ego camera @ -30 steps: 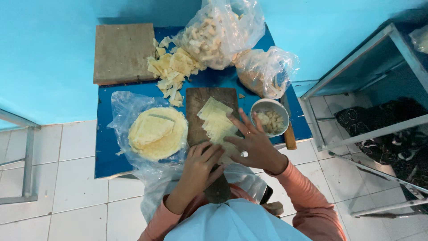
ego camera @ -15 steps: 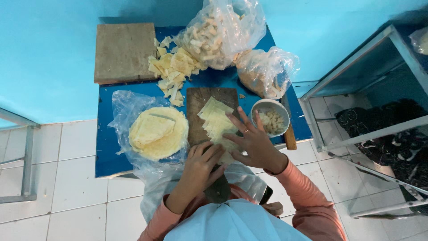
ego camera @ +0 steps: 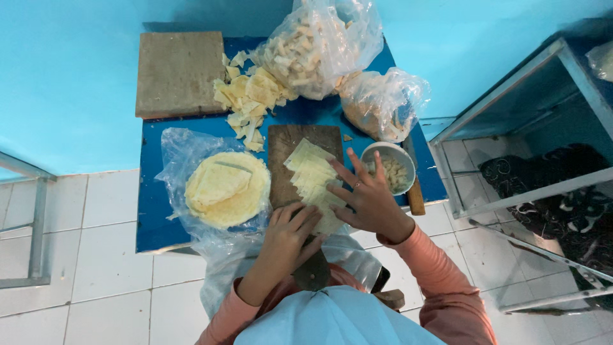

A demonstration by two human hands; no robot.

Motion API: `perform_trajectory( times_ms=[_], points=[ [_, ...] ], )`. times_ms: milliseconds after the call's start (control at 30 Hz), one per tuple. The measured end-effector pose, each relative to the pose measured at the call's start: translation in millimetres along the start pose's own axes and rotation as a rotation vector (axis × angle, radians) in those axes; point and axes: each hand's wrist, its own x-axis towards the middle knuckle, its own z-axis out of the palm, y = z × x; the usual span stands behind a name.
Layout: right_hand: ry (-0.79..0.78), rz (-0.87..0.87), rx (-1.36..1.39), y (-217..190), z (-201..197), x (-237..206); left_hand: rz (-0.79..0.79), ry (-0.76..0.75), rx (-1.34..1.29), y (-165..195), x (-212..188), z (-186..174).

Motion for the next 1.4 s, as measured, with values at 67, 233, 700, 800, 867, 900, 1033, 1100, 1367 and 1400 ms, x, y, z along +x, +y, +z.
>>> perform_trajectory(
  times_ms=[67, 233, 700, 800, 867, 900, 1033, 1100, 1367, 1400],
  points=[
    [0.012, 0.015, 0.012, 0, -1, -2, 0.009, 0.004, -0.005, 0, 0, -1],
    [0.026, 0.028, 0.110, 2, -6, -3, 0.008, -0.002, -0.021, 1, 1, -2],
    [-0.024, -0.008, -0.063, -14, 10, -5, -0.009, -0.028, -0.020, -2, 2, -1],
    [-0.013, -0.025, -0.200, -14, 13, -3, -0.010, -0.038, -0.013, -3, 1, -1],
    [0.003, -0.045, -0.283, -13, 14, -2, -0.013, -0.037, -0.013, -2, 1, 0],
    [-0.003, -0.043, -0.318, -12, 14, -2, -0.014, -0.037, -0.013, -2, 1, 0],
    [-0.009, -0.031, -0.391, -9, 12, -1, -0.007, -0.035, 0.000, -1, 1, 0],
    [-0.003, -0.009, -0.370, -8, 10, -1, -0.009, -0.035, 0.002, -1, 1, -1],
    [0.056, 0.074, -0.277, -4, 4, 6, -0.010, -0.016, -0.066, -5, -3, 3],
    [0.062, 0.069, -0.269, -3, 3, 8, -0.020, -0.013, -0.083, -6, -3, 4]
  ],
)
